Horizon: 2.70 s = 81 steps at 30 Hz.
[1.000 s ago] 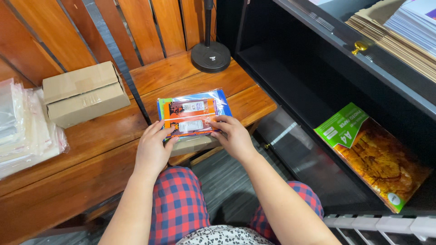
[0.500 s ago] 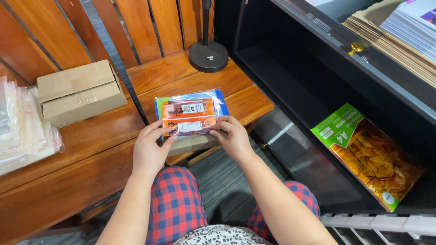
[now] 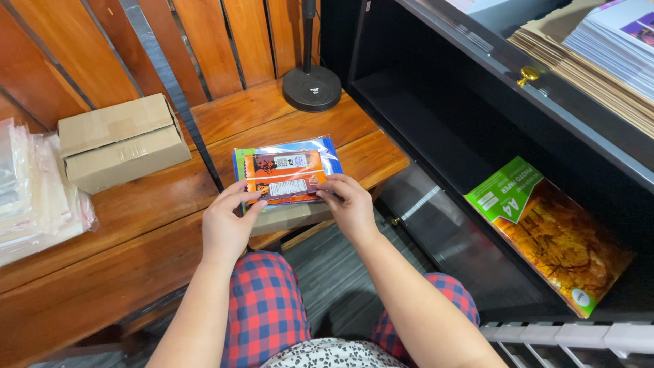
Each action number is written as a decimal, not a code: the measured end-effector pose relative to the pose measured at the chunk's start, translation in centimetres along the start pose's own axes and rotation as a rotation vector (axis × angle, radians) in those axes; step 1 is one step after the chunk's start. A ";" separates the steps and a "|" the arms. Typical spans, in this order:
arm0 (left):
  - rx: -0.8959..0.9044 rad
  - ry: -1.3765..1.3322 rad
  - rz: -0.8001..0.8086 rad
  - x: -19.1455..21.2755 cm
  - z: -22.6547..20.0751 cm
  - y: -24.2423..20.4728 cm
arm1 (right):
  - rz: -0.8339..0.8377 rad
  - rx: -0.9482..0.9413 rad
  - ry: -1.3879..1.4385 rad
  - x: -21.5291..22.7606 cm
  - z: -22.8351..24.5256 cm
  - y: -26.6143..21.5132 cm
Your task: The person organizes stationery items by picking up packages of photo paper and sticker sheets from a wooden bench and placing them onto a black shelf. The person also handles clear plastic bags, placing them on the shelf.
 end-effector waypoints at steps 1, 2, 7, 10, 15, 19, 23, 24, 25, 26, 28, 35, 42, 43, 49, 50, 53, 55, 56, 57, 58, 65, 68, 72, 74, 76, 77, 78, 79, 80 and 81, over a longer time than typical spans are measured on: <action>-0.001 0.000 0.000 0.0 0.0 0.0 | -0.001 0.000 -0.001 0.2 0.3 0.0; -0.002 -0.009 -0.009 -0.1 -0.1 0.1 | -0.017 0.008 0.002 0.4 0.7 -0.1; -0.025 -0.044 -0.027 -0.1 -1.1 0.4 | -0.063 0.039 -0.002 1.3 0.6 0.1; -0.054 -0.062 -0.021 -0.3 -2.2 1.0 | -0.106 0.060 0.008 2.8 1.5 0.5; -0.215 -0.108 -0.008 -1.0 -5.5 2.9 | -0.189 0.127 -0.032 6.9 3.2 1.2; -0.309 -0.103 0.032 -1.8 -10.3 4.9 | -0.252 0.146 -0.110 12.3 4.9 1.6; -0.460 -0.185 0.072 -3.8 -15.4 7.2 | -0.338 0.200 -0.197 18.3 7.3 1.7; -0.514 -0.191 0.085 -4.3 -16.7 7.8 | -0.357 0.215 -0.257 19.8 7.8 1.8; -0.536 -0.208 0.093 -4.6 -18.4 8.1 | -0.374 0.216 -0.280 21.4 8.1 1.8; -0.560 -0.198 0.097 -4.9 -20.1 8.3 | -0.400 0.222 -0.298 22.8 8.3 1.7; -0.601 -0.205 0.101 -5.6 -23.1 9.1 | -0.436 0.233 -0.338 25.9 8.9 1.7; -0.709 -0.323 0.177 -10.2 -31.1 13.1 | -0.541 0.295 -0.599 34.6 10.0 1.2; -0.648 -0.487 0.384 -17.6 -36.9 18.4 | -0.617 0.204 -0.573 41.1 8.8 1.2; -0.658 -0.489 0.388 -18.4 -37.8 18.8 | -0.626 0.206 -0.579 41.7 8.4 1.2; -0.677 -0.469 0.481 -23.1 -42.0 21.1 | -0.716 -0.036 -0.560 44.9 6.6 0.8; -0.672 -0.468 0.508 -23.6 -42.6 21.2 | -0.726 -0.095 -0.588 45.4 6.2 0.7; -0.655 -0.448 0.570 -24.6 -43.8 21.0 | -0.748 -0.239 -0.615 46.1 4.8 0.6; -0.641 -0.428 0.601 -24.8 -44.2 20.7 | -0.757 -0.323 -0.610 46.2 4.5 0.7; -0.621 -0.390 0.621 -24.9 -44.3 20.6 | -0.743 -0.423 -0.574 46.3 4.6 0.8; -0.601 -0.351 0.640 -24.9 -44.4 20.5 | -0.726 -0.522 -0.537 46.3 4.7 0.8; -0.600 -0.349 0.641 -24.8 -44.5 20.2 | -0.726 -0.523 -0.535 46.4 4.4 0.9; -0.531 -0.157 0.675 -26.0 -44.3 20.9 | -0.667 -0.555 -0.644 46.0 4.0 0.9; -0.517 -0.058 0.696 -25.5 -44.6 20.6 | -0.628 -0.558 -0.669 46.2 3.4 0.6; -0.523 0.034 0.715 -26.2 -44.3 21.2 | -0.597 -0.563 -0.711 46.3 2.9 0.5; -0.512 0.043 0.724 -26.3 -44.3 21.2 | -0.577 -0.562 -0.735 46.4 2.4 0.5; -0.503 0.050 0.730 -26.1 -44.3 21.0 | -0.559 -0.558 -0.761 46.3 2.0 0.5; -0.500 0.053 0.731 -26.0 -44.3 20.7 | -0.558 -0.557 -0.776 46.2 1.9 0.4; -0.498 0.056 0.733 -25.8 -44.3 20.5 | -0.557 -0.555 -0.792 46.1 1.8 0.4; -0.497 0.056 0.733 -27.5 -43.5 22.1 | -0.556 -0.556 -0.791 46.1 1.8 0.3; -0.531 0.054 0.693 -29.2 -42.7 23.6 | -0.589 -0.505 -0.791 46.0 1.9 0.3; -0.564 0.052 0.652 -30.8 -41.9 25.2 | -0.621 -0.454 -0.789 45.9 2.1 0.2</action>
Point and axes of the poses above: each hand's wrist, its own y-axis towards the middle knuckle, its own x-axis out of the back of the hand, z = x × y, the point moved 2 cm from there along y, towards the middle knuckle, and after that the axes turned 14 degrees about z, right-handed, at the moved point
